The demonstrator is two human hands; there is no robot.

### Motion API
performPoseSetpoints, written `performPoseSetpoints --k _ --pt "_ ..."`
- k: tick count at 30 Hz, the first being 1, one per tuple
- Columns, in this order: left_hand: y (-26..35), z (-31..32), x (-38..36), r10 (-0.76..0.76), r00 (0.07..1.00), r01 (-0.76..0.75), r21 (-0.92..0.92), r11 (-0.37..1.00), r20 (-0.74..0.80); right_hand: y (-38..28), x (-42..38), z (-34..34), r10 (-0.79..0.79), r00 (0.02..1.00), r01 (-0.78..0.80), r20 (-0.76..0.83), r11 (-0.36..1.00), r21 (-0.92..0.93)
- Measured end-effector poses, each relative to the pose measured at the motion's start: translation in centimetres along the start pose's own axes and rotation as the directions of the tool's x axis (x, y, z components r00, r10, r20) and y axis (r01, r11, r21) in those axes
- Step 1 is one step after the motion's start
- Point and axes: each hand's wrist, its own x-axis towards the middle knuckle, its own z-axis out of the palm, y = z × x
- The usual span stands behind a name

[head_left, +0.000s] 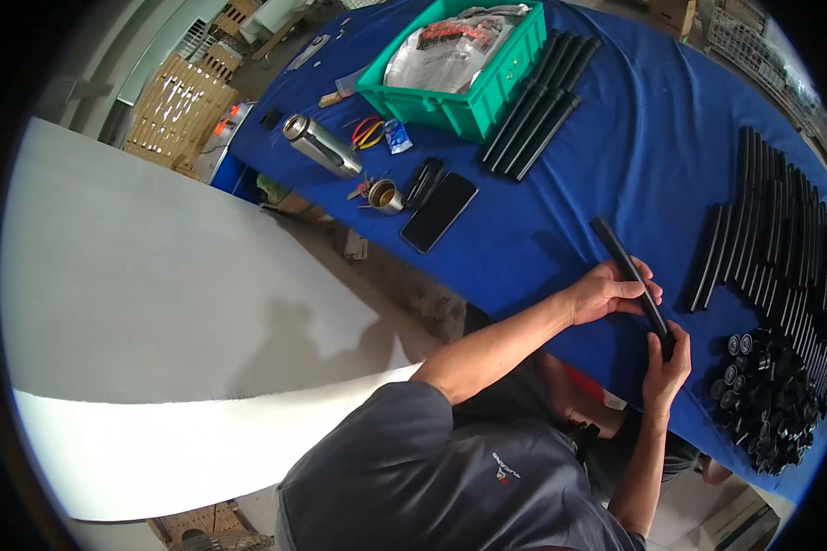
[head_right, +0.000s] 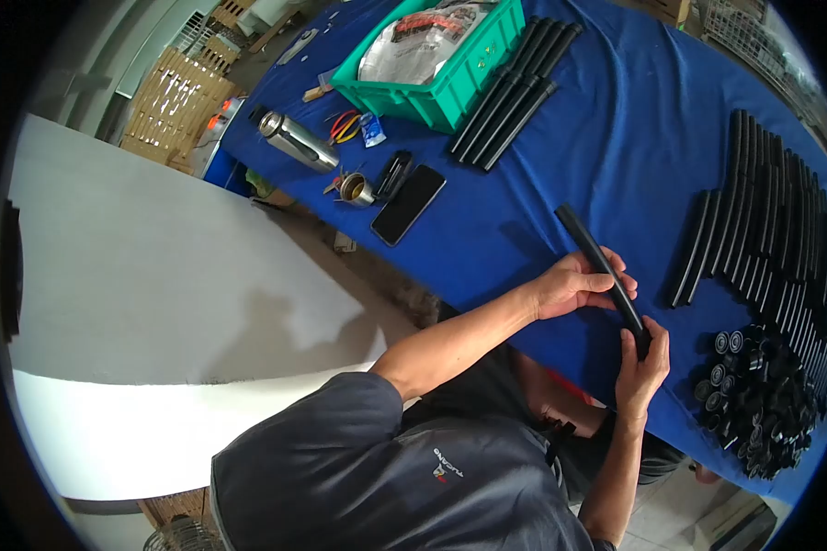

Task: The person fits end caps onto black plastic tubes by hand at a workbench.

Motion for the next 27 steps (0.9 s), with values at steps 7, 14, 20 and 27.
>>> performPoseSetpoints --k 7,14,20,27 --pt "-0.1 -1.1 0.3 -0.020 0.997 0.026 -0.091 0.996 0.072 -0.7 0.2 -1.2 0.280 0.939 -0.331 0.202 0.896 0.297" --pt "-0.4 -1.3 0.4 -0.035 0.998 0.038 -0.063 0.997 0.059 -0.2 0.4 -1.2 0.213 0.949 -0.270 0.232 0.929 0.253" --pt "-0.6 -1.8 0.4 -0.035 0.997 0.040 -0.071 0.997 0.072 -0.2 0.4 -1.4 0.224 0.938 -0.295 0.264 0.917 0.269" --pt "-0.4 -1.5 0.2 -0.038 0.995 0.043 -0.057 0.997 0.089 0.3 0.2 -1.5 0.179 0.951 -0.237 0.253 0.946 0.220"
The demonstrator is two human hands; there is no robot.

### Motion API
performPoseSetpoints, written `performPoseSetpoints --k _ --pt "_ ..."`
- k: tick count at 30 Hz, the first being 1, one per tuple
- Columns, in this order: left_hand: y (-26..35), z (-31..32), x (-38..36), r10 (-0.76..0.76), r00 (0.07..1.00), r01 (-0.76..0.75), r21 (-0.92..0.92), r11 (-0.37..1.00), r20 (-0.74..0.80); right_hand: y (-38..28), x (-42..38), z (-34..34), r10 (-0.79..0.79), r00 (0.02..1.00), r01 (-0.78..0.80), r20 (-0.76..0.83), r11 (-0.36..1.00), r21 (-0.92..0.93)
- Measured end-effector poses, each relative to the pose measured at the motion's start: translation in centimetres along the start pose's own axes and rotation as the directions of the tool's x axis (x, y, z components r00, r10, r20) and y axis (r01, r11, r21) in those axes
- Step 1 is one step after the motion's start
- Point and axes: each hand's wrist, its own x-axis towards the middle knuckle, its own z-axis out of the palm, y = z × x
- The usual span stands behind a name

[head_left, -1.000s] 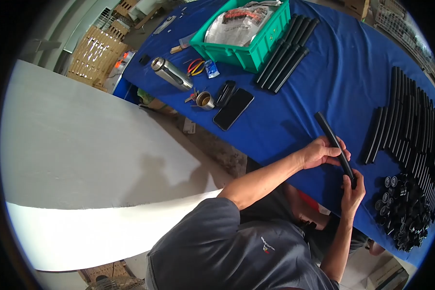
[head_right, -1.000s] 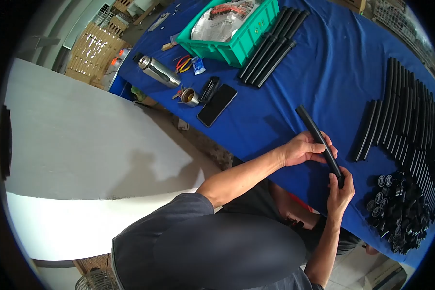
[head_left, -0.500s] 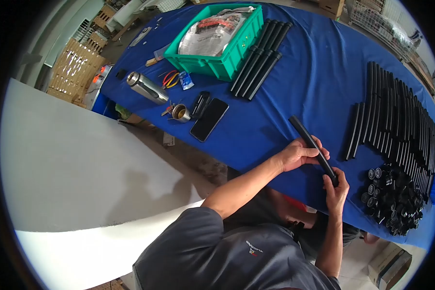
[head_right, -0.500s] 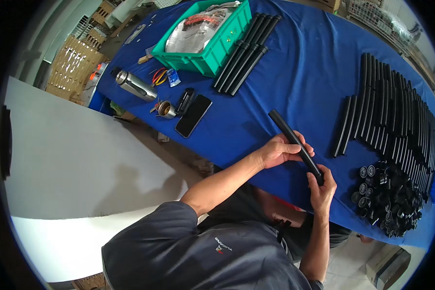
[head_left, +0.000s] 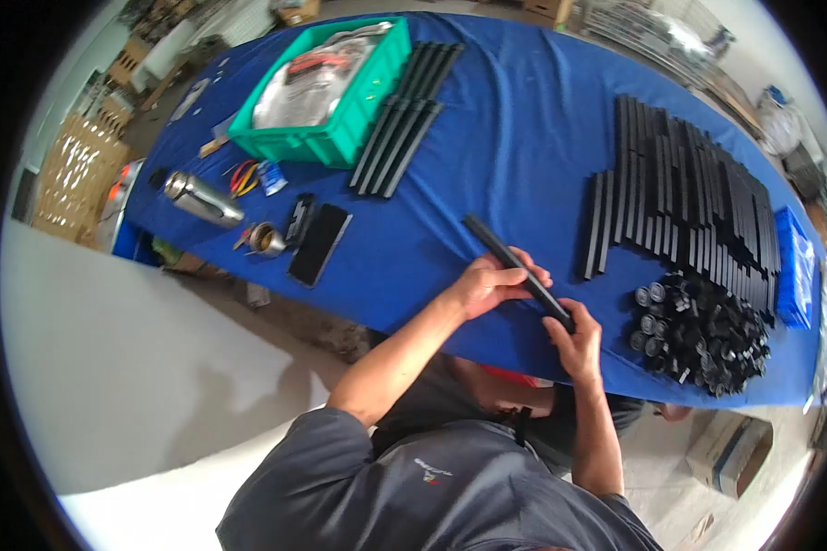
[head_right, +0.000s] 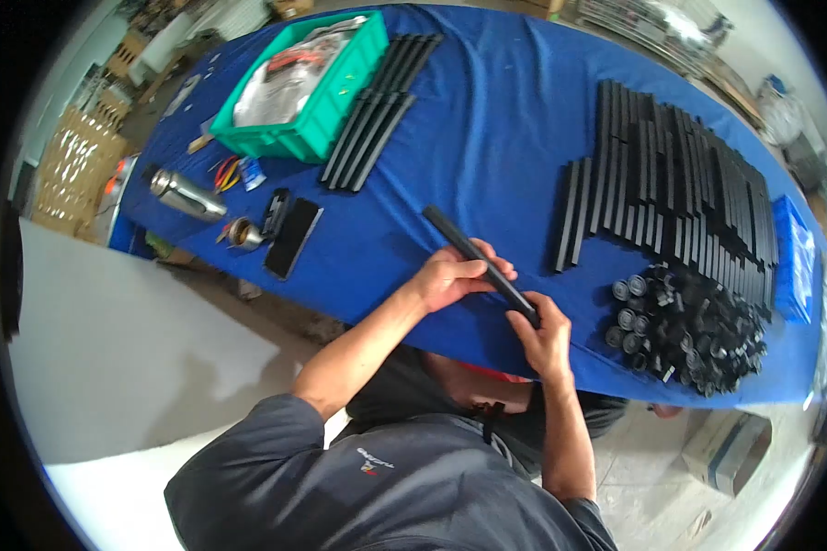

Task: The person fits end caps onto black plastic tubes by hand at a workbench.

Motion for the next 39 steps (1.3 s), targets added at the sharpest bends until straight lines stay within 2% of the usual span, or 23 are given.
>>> performPoseSetpoints --k 6,15,21,24,26,27,30,31,34,35,38,39 --pt "0.1 0.5 -0.5 0.012 0.999 -0.009 0.079 0.997 -0.034 0.2 -0.2 0.5 -0.070 0.994 0.065 -0.086 0.996 -0.057" --pt "0.4 1.0 0.2 0.024 0.999 -0.021 0.068 0.997 -0.038 -0.1 0.0 0.5 -0.089 0.994 0.083 -0.070 0.994 -0.077" --pt "0.2 0.3 0.1 -0.014 0.999 0.015 0.042 0.999 -0.038 -0.7 -0.1 0.9 -0.354 0.917 0.294 -0.186 0.912 -0.285" --pt "0.2 0.0 -0.3 0.011 1.000 -0.011 0.057 0.998 0.002 -1.1 -0.3 0.5 -0.306 0.942 0.272 -0.138 0.937 -0.222" --pt "0.3 0.1 -0.3 0.002 1.000 -0.002 0.055 0.998 0.000 -1.3 -0.2 -0.1 0.027 0.998 -0.030 -0.053 0.998 -0.050" --pt "0.4 0.2 -0.2 -0.001 1.000 0.001 0.058 0.998 0.002 -1.7 -0.2 -0.4 0.071 0.997 -0.071 0.008 0.996 -0.045" --pt "0.2 0.2 0.1 -0.027 0.999 0.028 0.008 1.000 -0.039 -1.0 -0.8 1.0 -0.286 0.952 0.235 -0.112 0.912 -0.335" --pt "0.1 0.1 0.2 -0.025 0.999 0.026 0.003 1.000 -0.027 -1.0 -1.1 1.5 -0.334 0.934 0.261 -0.130 0.883 -0.391" --pt "0.0 0.1 0.1 0.011 0.999 -0.012 -0.026 1.000 -0.049 -1.9 -0.9 1.6 -0.293 0.943 0.239 -0.158 0.926 -0.293" --pt "0.1 0.1 0.1 0.010 0.999 -0.011 -0.029 1.000 -0.040 -2.5 -1.0 1.4 0.084 0.994 -0.086 -0.077 0.996 -0.035" --pt "0.2 0.3 0.0 0.006 1.000 -0.006 -0.022 1.000 -0.027 -2.5 -0.6 0.6 0.297 0.955 -0.298 0.027 0.945 0.137" --pt "0.2 0.5 0.1 0.000 0.999 0.000 -0.008 1.000 -0.034 -2.2 -0.7 1.0 -0.172 0.976 0.149 -0.130 0.974 -0.169"
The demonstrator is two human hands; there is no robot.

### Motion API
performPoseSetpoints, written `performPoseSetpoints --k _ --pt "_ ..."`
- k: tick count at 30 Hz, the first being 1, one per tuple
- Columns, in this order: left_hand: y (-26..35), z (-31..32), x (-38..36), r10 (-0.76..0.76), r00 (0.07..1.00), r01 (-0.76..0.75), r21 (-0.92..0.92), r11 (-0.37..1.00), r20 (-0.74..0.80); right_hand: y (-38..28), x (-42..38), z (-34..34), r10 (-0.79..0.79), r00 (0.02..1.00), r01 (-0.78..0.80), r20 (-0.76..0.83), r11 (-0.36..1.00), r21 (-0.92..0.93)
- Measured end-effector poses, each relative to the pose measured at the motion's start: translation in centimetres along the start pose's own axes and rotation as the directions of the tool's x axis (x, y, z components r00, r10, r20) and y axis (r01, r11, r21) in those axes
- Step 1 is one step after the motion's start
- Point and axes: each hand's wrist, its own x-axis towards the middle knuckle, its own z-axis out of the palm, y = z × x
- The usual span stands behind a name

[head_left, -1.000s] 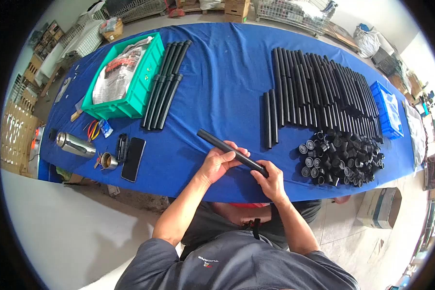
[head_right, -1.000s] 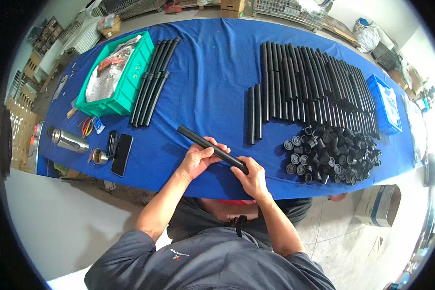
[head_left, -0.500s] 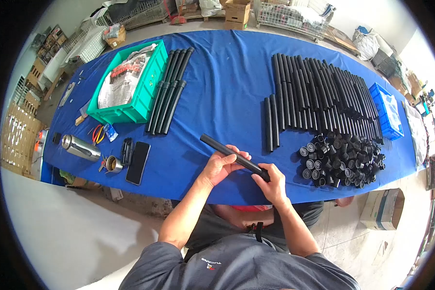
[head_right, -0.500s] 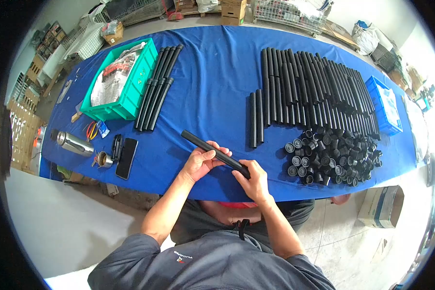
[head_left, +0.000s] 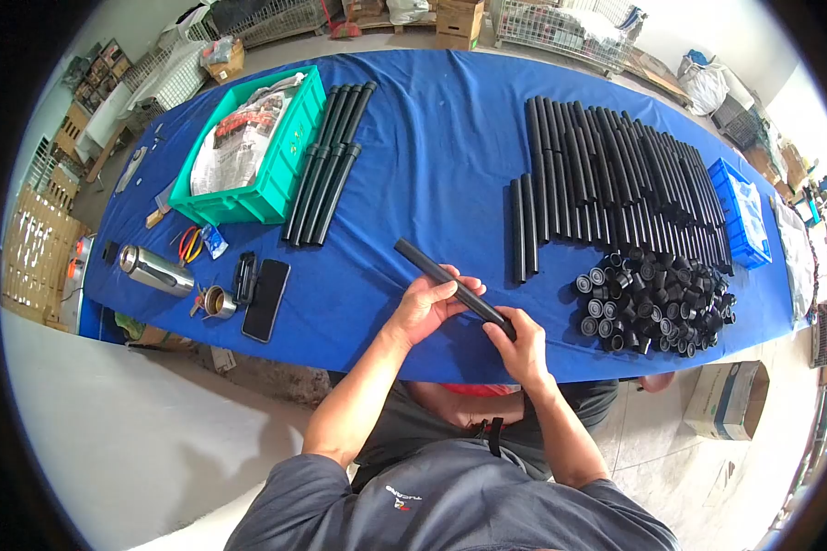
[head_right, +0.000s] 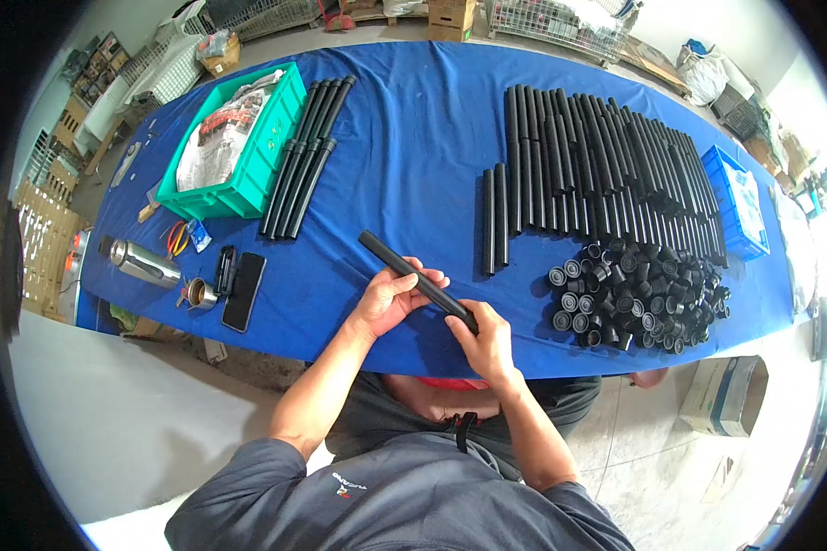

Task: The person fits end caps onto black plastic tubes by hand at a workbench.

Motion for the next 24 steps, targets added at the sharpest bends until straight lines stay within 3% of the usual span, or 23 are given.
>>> performPoseSetpoints --k 3,4,5,6,7,8,11,16,18,19,22,23,24 --pt "0.1 0.0 0.0 -0.015 1.000 0.015 0.008 1.000 -0.008 0.0 -0.5 0.4 -0.192 0.981 0.178 -0.033 0.952 -0.249" --pt "0.1 -0.1 0.0 -0.020 1.000 0.020 0.006 1.000 -0.008 -0.2 -0.4 0.4 -0.158 0.987 0.148 -0.039 0.972 -0.184" --pt "0.2 -0.3 0.1 -0.030 1.000 0.030 0.000 1.000 0.008 -0.5 -0.3 0.1 0.090 0.995 -0.092 0.029 0.994 0.052" --pt "0.3 -0.5 0.1 -0.041 0.999 0.041 -0.006 0.999 0.025 -1.1 -0.2 -0.3 0.311 0.938 -0.341 0.150 0.903 0.260" --pt "0.3 -0.7 0.0 -0.053 0.998 0.054 -0.012 0.998 0.042 -1.4 -0.3 -0.5 0.479 0.822 -0.570 0.309 0.708 0.417" --pt "0.2 -0.7 0.1 -0.049 0.998 0.049 -0.005 0.999 0.046 -1.1 -0.6 -0.1 0.415 0.884 -0.467 0.216 0.816 0.341" --pt "-0.1 -0.8 0.3 -0.033 0.998 0.033 0.008 0.999 0.056 -1.4 -0.8 0.2 0.353 0.926 -0.376 0.135 0.898 0.227" --pt "-0.1 -0.6 0.1 -0.016 1.000 0.015 0.055 0.998 0.022 -0.4 -0.6 -0.2 0.308 0.936 -0.341 0.171 0.913 0.225" --pt "0.1 -0.2 0.1 -0.034 0.999 0.035 0.057 0.998 -0.014 0.6 -0.2 0.4 -0.117 0.992 0.114 -0.037 0.992 -0.061" --pt "0.2 -0.1 0.0 -0.039 0.999 0.041 0.057 0.998 -0.033 0.9 0.0 0.7 -0.347 0.934 0.321 -0.086 0.919 -0.229" --pt "0.0 -0.6 0.1 -0.021 1.000 0.021 0.017 1.000 0.021 -0.5 -0.3 0.5 -0.204 0.977 0.194 -0.064 0.971 -0.141" --pt "0.0 -0.8 0.1 -0.030 0.999 0.030 0.006 1.000 0.030 -1.1 -0.2 0.0 0.077 0.996 -0.079 0.038 0.995 0.063" --pt "0.1 -0.7 0.1 -0.039 0.998 0.039 -0.004 0.999 0.039 -1.7 0.0 -0.7 0.326 0.926 -0.365 0.190 0.903 0.226"
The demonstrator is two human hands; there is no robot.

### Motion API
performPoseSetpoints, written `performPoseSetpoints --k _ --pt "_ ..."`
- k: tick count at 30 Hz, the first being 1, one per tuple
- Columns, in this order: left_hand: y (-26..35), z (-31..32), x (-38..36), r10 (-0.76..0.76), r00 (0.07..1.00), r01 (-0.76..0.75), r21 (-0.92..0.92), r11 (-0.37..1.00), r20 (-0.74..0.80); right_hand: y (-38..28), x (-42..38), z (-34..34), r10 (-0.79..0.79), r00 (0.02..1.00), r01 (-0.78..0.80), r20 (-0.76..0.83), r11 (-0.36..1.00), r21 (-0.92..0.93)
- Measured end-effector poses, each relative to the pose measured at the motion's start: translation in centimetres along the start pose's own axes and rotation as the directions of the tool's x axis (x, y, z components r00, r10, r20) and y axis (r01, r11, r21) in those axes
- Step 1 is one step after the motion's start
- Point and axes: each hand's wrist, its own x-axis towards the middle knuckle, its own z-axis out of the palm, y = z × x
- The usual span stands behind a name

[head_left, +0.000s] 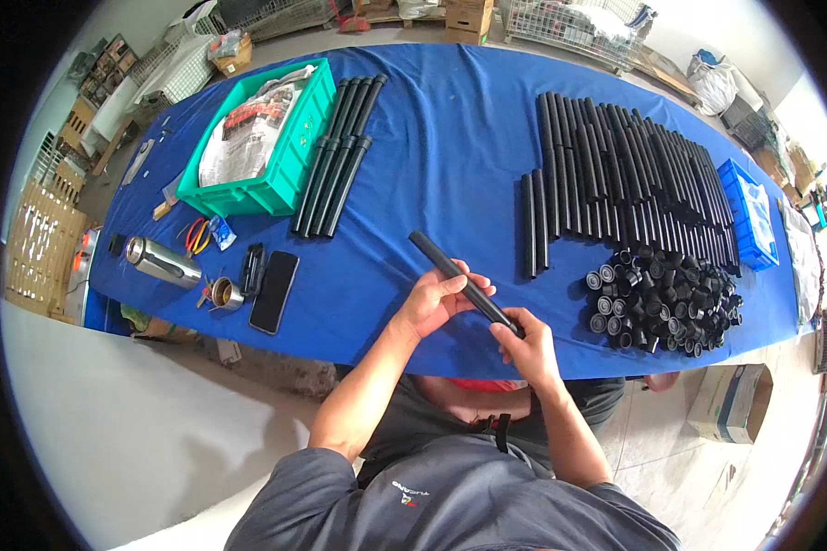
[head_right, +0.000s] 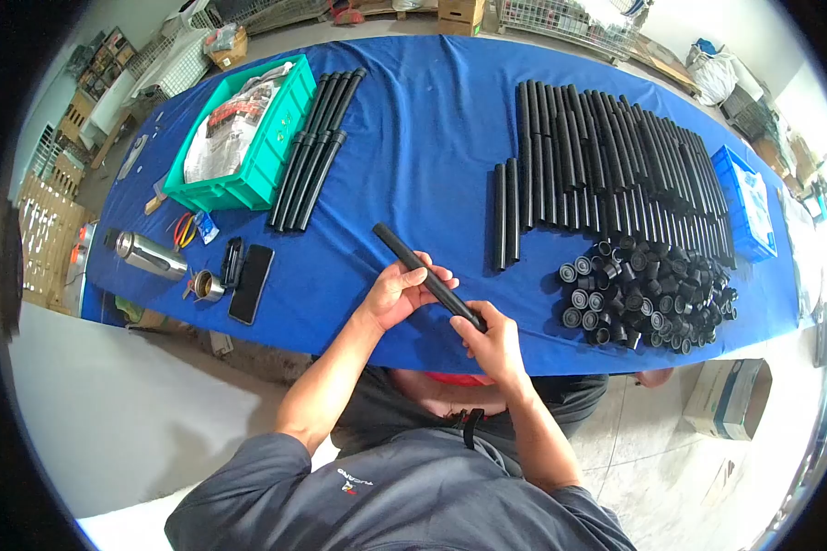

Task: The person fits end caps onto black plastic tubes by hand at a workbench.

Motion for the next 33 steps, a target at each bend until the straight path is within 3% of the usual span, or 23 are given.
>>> performPoseSetpoints --k 1,2,3,4,5,6,8,9,10,12,13,14,16,18,21,22,25,26,27,29,31,32,33 --pt "0.1 0.1 0.0 -0.010 1.000 0.010 -0.009 1.000 0.012 -0.3 0.0 -0.4 0.263 0.955 -0.284 0.135 0.942 0.179" --pt "0.0 0.1 0.0 -0.014 1.000 0.014 0.001 1.000 -0.007 0.3 0.0 -0.4 0.236 0.963 -0.252 0.129 0.959 0.126" --pt "-0.1 0.2 0.2 -0.015 1.000 0.016 0.012 1.000 -0.024 1.2 0.3 -0.3 -0.065 0.998 0.064 -0.007 0.992 -0.105" --pt "-0.2 0.1 0.3 -0.015 0.999 0.016 0.023 1.000 -0.042 2.0 0.6 -0.1 -0.383 0.921 0.338 -0.063 0.870 -0.360" --pt "-0.2 0.0 0.3 -0.012 0.999 0.013 0.022 1.000 -0.036 2.6 0.7 0.0 -0.663 0.748 0.521 -0.029 0.614 -0.593" --pt "-0.3 -0.1 0.2 -0.012 0.999 0.013 0.019 1.000 -0.030 2.1 0.7 0.2 -0.638 0.769 0.508 -0.041 0.649 -0.566" --pt "-0.3 -0.3 0.3 -0.014 1.000 0.014 0.005 1.000 -0.012 0.4 0.0 -0.3 -0.092 0.995 0.086 -0.035 0.985 -0.148" --pt "-0.3 -0.3 0.2 -0.016 1.000 0.016 -0.008 1.000 -0.001 -0.2 -0.2 -0.4 0.192 0.979 -0.196 0.067 0.979 0.057" --pt "-0.2 -0.3 0.2 -0.019 1.000 0.019 -0.020 1.000 0.011 1.0 0.3 -0.8 0.271 0.953 -0.294 0.138 0.937 0.188" --pt "-0.2 -0.1 0.2 -0.023 0.999 0.023 -0.003 1.000 -0.030 1.8 0.5 -0.4 -0.278 0.959 0.260 -0.057 0.941 -0.217" --pt "-0.1 -0.1 0.3 -0.024 0.998 0.024 0.006 1.000 -0.049 2.2 0.7 -0.3 -0.548 0.834 0.473 -0.061 0.768 -0.432" --pt "-0.1 -0.1 0.3 -0.016 0.999 0.016 -0.001 1.000 -0.043 2.8 1.2 -0.2 -0.676 0.736 0.544 -0.037 0.624 -0.561" --pt "-0.3 -0.3 0.2 -0.002 0.999 0.002 -0.016 1.000 -0.033 3.1 0.8 0.2 -0.383 0.915 0.336 -0.125 0.897 -0.287" --pt "-0.4 -0.4 0.1 0.010 1.000 -0.010 -0.023 1.000 -0.006 2.2 0.6 -0.3 -0.011 1.000 0.012 -0.026 1.000 0.009" --pt "-0.3 -0.3 0.2 0.008 1.000 -0.008 -0.010 1.000 -0.020 1.0 0.9 -1.1 0.115 0.992 -0.114 0.056 0.993 -0.016" --pt "-0.2 -0.2 0.4 0.005 1.000 -0.005 -0.002 1.000 -0.031 1.7 0.9 -0.4 -0.294 0.955 0.268 -0.047 0.919 -0.288" --pt "-0.1 0.2 0.1 0.019 0.999 -0.018 0.022 1.000 -0.049 1.4 -0.1 0.6 -0.380 0.922 0.315 -0.073 0.847 -0.429" --pt "-0.2 -0.2 0.1 0.023 0.999 -0.022 0.024 0.999 -0.037 1.4 -0.2 0.7 -0.358 0.930 0.318 -0.081 0.897 -0.307" --pt "-0.2 -0.4 0.1 0.034 0.999 -0.034 0.013 0.999 0.000 -0.8 -0.6 0.2 0.187 0.981 -0.189 0.050 0.981 0.050" --pt "0.0 -0.3 0.0 0.015 1.000 -0.015 0.016 1.000 0.012 -0.7 -0.3 -0.6 0.272 0.940 -0.314 0.205 0.925 0.215" --pt "0.1 0.2 0.2 0.015 1.000 -0.013 0.064 0.998 -0.026 0.8 -0.5 0.1 -0.133 0.990 0.128 -0.037 0.985 -0.111" --pt "-0.1 0.2 0.2 0.010 0.999 -0.007 0.071 0.997 -0.052 2.0 0.1 0.3 -0.471 0.877 0.408 -0.091 0.832 -0.377" --pt "0.0 0.3 0.2 0.003 0.999 0.000 0.073 0.997 -0.042 1.0 -0.3 0.0 -0.451 0.890 0.370 -0.057 0.791 -0.487"
